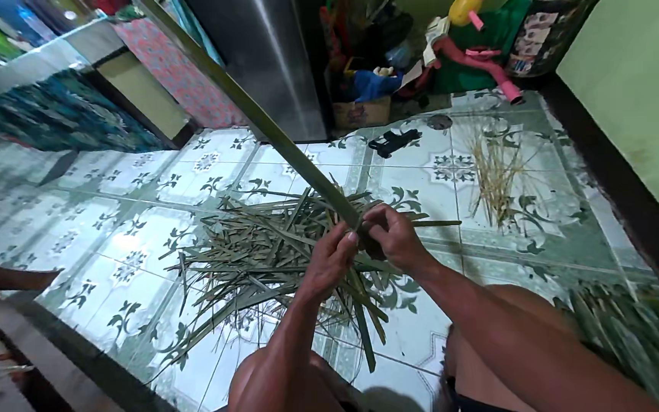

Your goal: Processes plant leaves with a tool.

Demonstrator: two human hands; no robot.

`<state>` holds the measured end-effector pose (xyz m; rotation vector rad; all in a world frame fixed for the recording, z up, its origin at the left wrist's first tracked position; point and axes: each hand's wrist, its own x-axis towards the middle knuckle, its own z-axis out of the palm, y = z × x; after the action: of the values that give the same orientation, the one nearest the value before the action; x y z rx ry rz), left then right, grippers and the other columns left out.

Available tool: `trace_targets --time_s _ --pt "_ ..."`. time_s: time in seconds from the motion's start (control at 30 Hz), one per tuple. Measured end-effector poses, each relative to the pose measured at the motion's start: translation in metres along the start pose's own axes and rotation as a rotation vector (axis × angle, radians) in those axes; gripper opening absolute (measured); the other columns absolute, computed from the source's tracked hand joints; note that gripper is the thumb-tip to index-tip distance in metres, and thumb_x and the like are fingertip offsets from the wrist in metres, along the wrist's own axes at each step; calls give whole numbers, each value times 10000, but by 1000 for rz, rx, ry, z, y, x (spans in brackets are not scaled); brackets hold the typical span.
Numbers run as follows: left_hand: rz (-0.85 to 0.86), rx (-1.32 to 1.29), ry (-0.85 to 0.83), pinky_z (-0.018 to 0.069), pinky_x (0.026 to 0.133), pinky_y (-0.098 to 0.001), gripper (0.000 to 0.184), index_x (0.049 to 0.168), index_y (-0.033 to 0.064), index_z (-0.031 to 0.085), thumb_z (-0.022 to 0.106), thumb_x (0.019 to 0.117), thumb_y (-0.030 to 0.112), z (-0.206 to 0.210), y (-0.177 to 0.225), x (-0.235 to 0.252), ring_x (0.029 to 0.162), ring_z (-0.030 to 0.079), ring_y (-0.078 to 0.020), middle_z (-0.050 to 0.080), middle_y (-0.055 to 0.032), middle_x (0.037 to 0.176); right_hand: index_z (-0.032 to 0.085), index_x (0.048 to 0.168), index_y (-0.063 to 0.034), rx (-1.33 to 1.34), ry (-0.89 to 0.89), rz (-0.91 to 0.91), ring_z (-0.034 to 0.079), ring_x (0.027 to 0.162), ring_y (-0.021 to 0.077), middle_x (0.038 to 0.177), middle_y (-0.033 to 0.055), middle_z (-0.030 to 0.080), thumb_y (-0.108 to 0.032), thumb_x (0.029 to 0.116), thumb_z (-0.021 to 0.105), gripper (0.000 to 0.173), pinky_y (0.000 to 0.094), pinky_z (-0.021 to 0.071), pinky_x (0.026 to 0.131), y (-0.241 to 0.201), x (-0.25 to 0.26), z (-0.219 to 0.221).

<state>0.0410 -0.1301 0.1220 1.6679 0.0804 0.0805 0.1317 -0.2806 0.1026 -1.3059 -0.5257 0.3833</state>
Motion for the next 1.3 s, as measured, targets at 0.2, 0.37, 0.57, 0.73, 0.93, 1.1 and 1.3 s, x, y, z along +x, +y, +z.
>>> trace_targets --time_s 0.2,0.37,0.57,0.73,0.93,1.1,1.3 --pt "75 101 27 440 510 -222 258 1215 47 624 497 1055 204 2 -4 3 541 477 -46 523 59 676 528 1101 -29 197 -26 136 608 549 120 796 51 641 -46 1006 511 98 250 525 465 -10 -3 -1" --pt "119 218 42 439 517 -220 229 1121 58 649 535 1042 239 3 -2 3 542 477 -35 519 75 669 498 1067 -56 324 -56 211 579 517 96 760 42 628 -33 1015 467 65 217 493 447 -15 -5 -4" --pt "196 297 25 446 532 -197 305 1252 24 641 543 1043 224 1 2 2 557 486 -8 557 78 702 494 1066 -88 486 -123 277 515 474 63 734 24 603 -48 1026 427 87 198 449 427 -16 -5 -9" --pt "314 468 34 451 557 -174 370 1262 -24 646 556 1045 261 -5 2 1 572 482 18 589 48 715 486 1055 -97 575 -193 322 496 471 42 740 17 599 -29 1019 380 130 169 422 420 -18 -6 -12" --pt "459 628 26 482 565 -211 341 1238 -6 675 579 1040 254 -14 1 2 568 513 -27 646 -29 737 513 1030 -122 605 -295 365 447 439 16 681 -12 568 -18 959 359 198 156 383 403 -20 -6 -20" --pt "489 697 27 533 650 -232 305 1228 16 695 547 1048 214 -17 3 2 647 592 -47 693 -48 806 498 1048 -109 558 -284 335 459 444 26 713 -1 578 -21 968 381 167 163 402 408 -19 -6 -22" --pt "447 717 87 529 620 -276 281 1047 13 706 525 1056 228 -11 -6 0 616 583 -89 646 -53 737 510 1052 -65 165 -91 116 588 536 87 783 10 628 -35 979 499 80 224 519 482 -13 -11 -8"
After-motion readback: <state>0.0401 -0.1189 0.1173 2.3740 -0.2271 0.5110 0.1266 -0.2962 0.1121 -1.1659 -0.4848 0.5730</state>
